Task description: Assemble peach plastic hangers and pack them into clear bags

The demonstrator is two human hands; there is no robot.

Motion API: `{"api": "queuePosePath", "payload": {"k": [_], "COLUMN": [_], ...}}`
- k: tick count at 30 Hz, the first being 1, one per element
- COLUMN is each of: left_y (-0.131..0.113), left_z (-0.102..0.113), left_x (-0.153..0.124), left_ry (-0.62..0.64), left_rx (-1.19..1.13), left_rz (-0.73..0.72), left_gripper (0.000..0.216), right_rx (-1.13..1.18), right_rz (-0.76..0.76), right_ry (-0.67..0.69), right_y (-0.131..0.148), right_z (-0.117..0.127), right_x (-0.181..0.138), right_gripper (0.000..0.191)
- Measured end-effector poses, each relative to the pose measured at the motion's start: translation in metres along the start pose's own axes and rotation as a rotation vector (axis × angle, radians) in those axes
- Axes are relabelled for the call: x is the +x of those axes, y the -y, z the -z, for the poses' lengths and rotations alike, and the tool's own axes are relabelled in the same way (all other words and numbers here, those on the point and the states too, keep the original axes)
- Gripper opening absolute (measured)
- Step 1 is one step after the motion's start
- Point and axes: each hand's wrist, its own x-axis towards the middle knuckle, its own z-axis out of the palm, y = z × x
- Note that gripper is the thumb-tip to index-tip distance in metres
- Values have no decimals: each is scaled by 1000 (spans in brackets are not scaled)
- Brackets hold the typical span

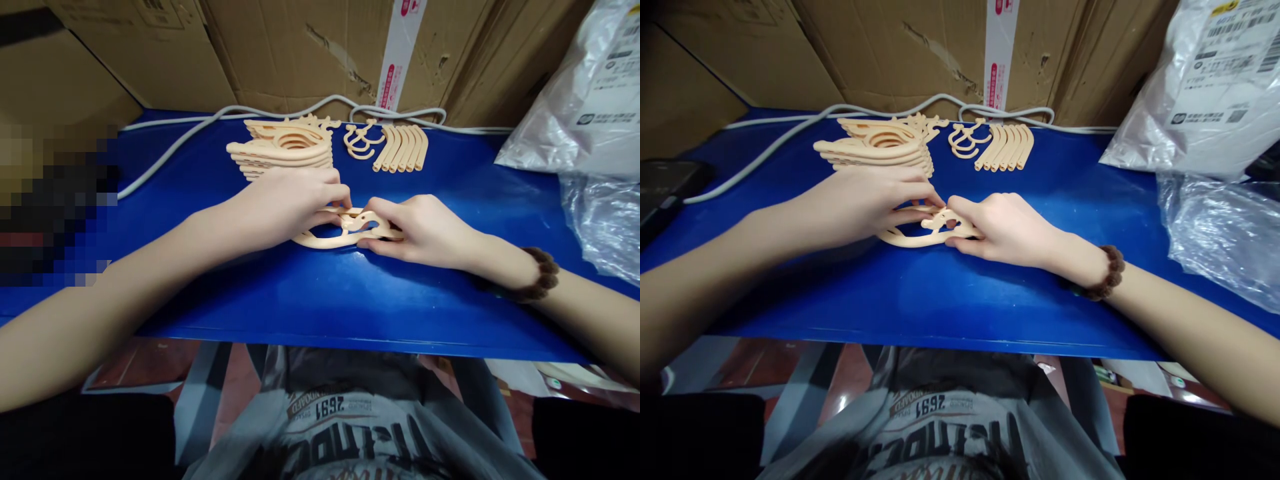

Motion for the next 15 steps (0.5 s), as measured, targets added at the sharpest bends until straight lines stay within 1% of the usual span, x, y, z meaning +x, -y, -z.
{"api": "queuePosePath", "payload": {"k": [4, 6, 10, 15], "left_y": [-5, -6, -4, -7], "left_z": [2, 3, 3, 5], "left_x": [1, 0, -2, -1], "left_ry": [14, 1, -37, -38], "left_rx": [166, 218, 201, 149], "left_rz": [61, 59, 55, 136], "left_gripper": [26, 27, 33, 36], "right_rx": [48, 65, 52, 84], "right_rz": [47, 88, 146, 119], "right_ry": [-1, -12, -9, -3], "right_y": [0, 1, 8, 13], "right_z": [-1, -3, -8, -10], "right_x": [0, -1, -5, -6], "right_gripper": [32, 33, 31, 46]}}
